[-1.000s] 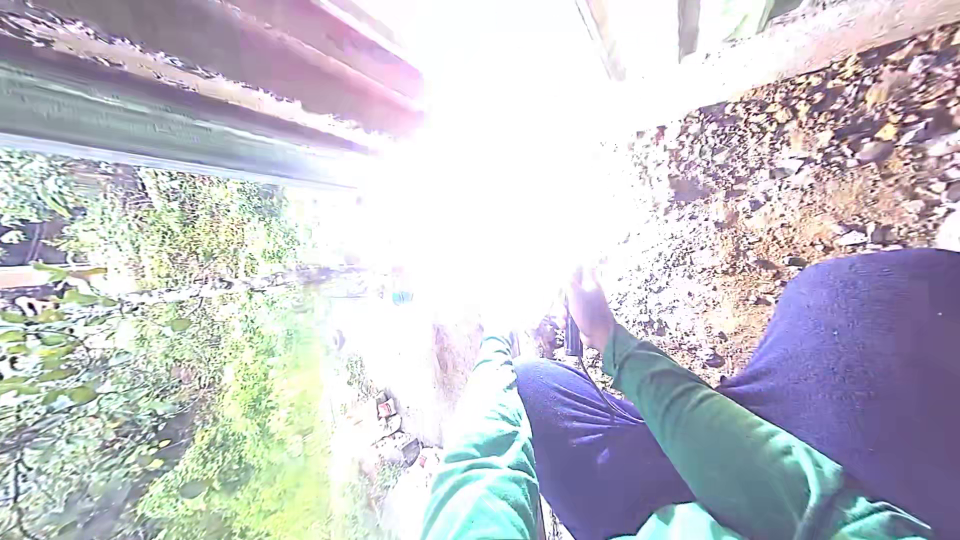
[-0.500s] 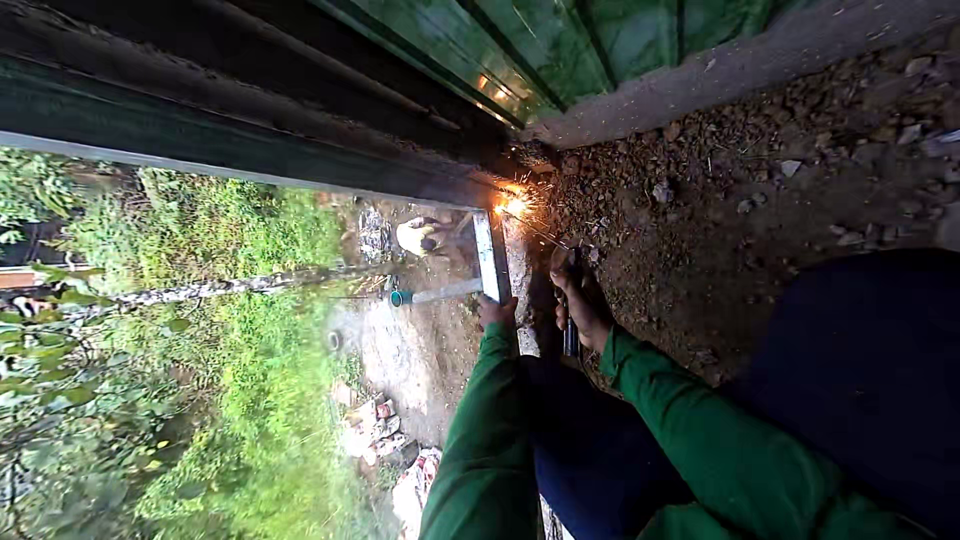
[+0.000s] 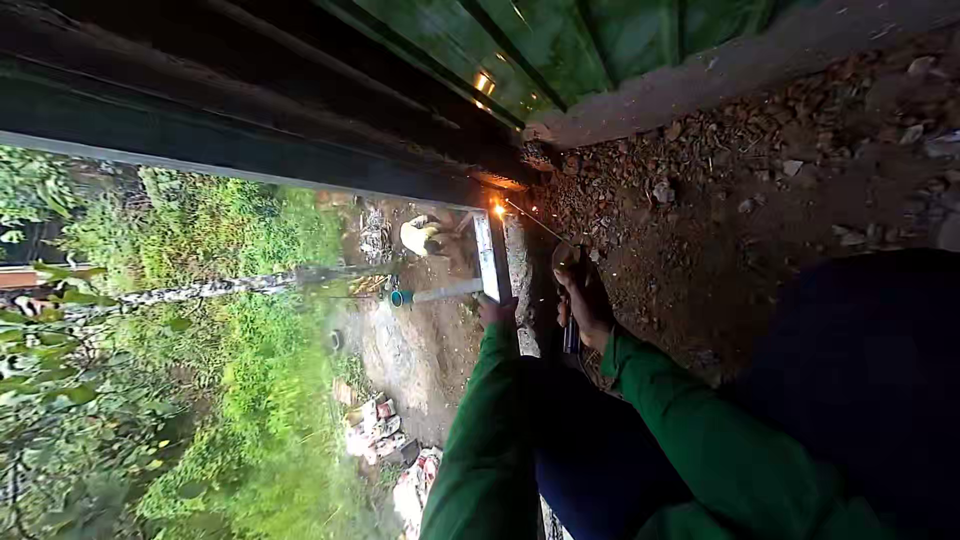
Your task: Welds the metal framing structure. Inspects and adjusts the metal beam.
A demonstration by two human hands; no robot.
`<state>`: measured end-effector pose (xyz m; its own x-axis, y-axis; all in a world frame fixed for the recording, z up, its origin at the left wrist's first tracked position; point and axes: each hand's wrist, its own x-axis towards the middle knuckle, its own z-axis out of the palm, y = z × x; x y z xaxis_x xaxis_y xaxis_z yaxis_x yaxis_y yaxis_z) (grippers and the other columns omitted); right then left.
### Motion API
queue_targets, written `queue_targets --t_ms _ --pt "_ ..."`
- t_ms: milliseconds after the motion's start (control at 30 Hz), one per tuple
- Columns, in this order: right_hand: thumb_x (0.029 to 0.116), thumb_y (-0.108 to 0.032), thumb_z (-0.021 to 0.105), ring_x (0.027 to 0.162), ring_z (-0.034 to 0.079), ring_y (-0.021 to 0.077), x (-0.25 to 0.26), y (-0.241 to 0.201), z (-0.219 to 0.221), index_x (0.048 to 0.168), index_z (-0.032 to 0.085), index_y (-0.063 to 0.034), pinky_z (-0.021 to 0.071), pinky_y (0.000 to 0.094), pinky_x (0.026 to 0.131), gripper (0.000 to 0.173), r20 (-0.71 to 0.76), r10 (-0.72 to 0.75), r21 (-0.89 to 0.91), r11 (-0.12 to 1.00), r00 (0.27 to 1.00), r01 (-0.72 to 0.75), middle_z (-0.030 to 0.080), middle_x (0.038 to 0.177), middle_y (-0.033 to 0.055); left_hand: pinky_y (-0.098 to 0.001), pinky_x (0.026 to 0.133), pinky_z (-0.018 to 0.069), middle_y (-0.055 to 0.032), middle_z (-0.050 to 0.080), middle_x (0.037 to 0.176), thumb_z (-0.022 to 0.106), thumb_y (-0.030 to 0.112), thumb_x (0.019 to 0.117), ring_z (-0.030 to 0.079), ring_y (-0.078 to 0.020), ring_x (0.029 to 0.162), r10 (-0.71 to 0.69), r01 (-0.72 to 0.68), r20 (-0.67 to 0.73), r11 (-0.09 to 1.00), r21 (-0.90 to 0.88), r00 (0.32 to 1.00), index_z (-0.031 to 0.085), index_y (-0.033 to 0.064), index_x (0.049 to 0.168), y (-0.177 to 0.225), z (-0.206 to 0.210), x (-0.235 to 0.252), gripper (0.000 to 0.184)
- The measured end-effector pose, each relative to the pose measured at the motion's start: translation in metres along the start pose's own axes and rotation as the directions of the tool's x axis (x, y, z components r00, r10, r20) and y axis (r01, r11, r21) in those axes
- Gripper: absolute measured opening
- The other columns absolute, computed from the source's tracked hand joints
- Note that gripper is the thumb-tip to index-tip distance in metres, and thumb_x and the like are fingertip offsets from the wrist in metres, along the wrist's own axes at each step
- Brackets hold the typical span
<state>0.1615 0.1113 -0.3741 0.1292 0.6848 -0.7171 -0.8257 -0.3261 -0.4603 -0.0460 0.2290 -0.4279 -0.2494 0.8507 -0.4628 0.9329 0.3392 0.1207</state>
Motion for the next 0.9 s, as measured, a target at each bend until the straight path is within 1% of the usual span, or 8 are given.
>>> queue_targets --t_ms 100,167,233,367,600,667,733,900 --pt "0.1008 -0.043 0.065 0.048 0.051 0.0181 0.0 0.001 0.0 0.145 0.041 -0.017 0.0533 0.0346 0.046 0.056 0.007 0.02 0.009 1.0 1.0 -0.02 0.053 0.078 0.0089 -0.0627 0.101 0.0513 -0.0327 0.059 0.134 0.09 0.04 0.0767 0.061 -0.0475 0.121 0.014 -0.014 -0.001 1.0 -0.018 1.0 0.033 -0.0011 0.153 -0.003 0.001 0.002 0.104" --pt "0.1009 -0.043 0.065 0.047 0.052 0.0182 0.0 0.001 0.001 0.15 0.036 -0.0181 0.0528 0.0341 0.046 0.062 0.006 0.037 0.01 0.999 0.999 -0.038 0.054 0.076 0.0094 -0.0621 0.1 0.0523 -0.0317 0.061 0.131 0.09 0.039 0.0772 0.063 -0.0462 0.118 0.021 -0.021 -0.003 1.0 -0.02 1.0 0.034 -0.0018 0.151 -0.002 0.001 0.001 0.101" --pt "0.1008 -0.043 0.065 0.047 0.051 0.0179 0.0 0.001 0.002 0.15 0.034 -0.0187 0.0524 0.0339 0.046 0.063 0.01 0.056 0.009 0.998 0.998 -0.056 0.053 0.078 0.0095 -0.0619 0.099 0.0529 -0.0307 0.063 0.128 0.089 0.04 0.0786 0.065 -0.0451 0.116 0.013 -0.013 0.003 1.0 -0.003 1.0 0.033 -0.001 0.152 0.001 0.001 -0.001 0.1" --pt "0.1011 -0.043 0.064 0.047 0.05 0.0174 0.0 0.002 0.001 0.15 0.033 -0.0197 0.0518 0.0333 0.046 0.062 0.034 0.066 0.015 0.998 0.997 -0.066 0.051 0.078 0.008 -0.0629 0.104 0.049 -0.0326 0.057 0.137 0.088 0.044 0.079 0.06 -0.0475 0.124 -0.016 0.016 0.0 0.999 0.052 1.0 0.033 -0.0004 0.154 0.006 -0.002 -0.004 0.103" --pt "0.1015 -0.042 0.064 0.047 0.05 0.0169 0.001 0.001 0.002 0.152 0.031 -0.0193 0.0515 0.0325 0.045 0.065 0.036 0.072 0.006 0.997 0.997 -0.072 0.051 0.077 0.0084 -0.0629 0.104 0.0488 -0.0327 0.057 0.138 0.088 0.043 0.079 0.059 -0.0474 0.125 -0.009 0.01 -0.01 0.998 0.06 1.0 0.034 -0.001 0.153 0.006 -0.002 -0.004 0.102" --pt "0.1015 -0.042 0.064 0.046 0.051 0.0176 0.003 0.002 0.003 0.157 0.028 -0.0232 0.0525 0.0332 0.045 0.069 0.021 0.062 -0.008 0.998 0.998 -0.062 0.052 0.079 0.0095 -0.062 0.105 0.0481 -0.0319 0.056 0.138 0.088 0.044 0.0792 0.058 -0.0467 0.126 -0.03 0.032 -0.023 0.998 0.062 0.999 0.034 -0.0001 0.153 0.008 -0.001 -0.006 0.102" --pt "0.1026 -0.042 0.062 0.048 0.051 0.0183 0.004 0.002 0.002 0.163 0.019 -0.0317 0.0525 0.0343 0.046 0.075 0.026 0.049 -0.034 0.998 0.998 -0.049 0.053 0.084 0.0097 -0.0615 0.106 0.0481 -0.0318 0.056 0.139 0.087 0.045 0.0802 0.058 -0.0459 0.127 -0.043 0.044 -0.028 0.997 0.059 0.999 0.031 0.0005 0.155 0.008 0.001 -0.005 0.104" --pt "0.1028 -0.043 0.062 0.047 0.051 0.0182 0.006 0.003 0.001 0.162 0.021 -0.033 0.0518 0.0341 0.045 0.073 0.03 0.053 -0.035 0.998 0.998 -0.052 0.053 0.082 0.0104 -0.0613 0.105 0.0489 -0.0313 0.056 0.139 0.087 0.045 0.08 0.059 -0.0456 0.126 -0.052 0.053 -0.034 0.997 0.053 0.998 0.032 0.0022 0.155 0.009 0.001 -0.006 0.102"
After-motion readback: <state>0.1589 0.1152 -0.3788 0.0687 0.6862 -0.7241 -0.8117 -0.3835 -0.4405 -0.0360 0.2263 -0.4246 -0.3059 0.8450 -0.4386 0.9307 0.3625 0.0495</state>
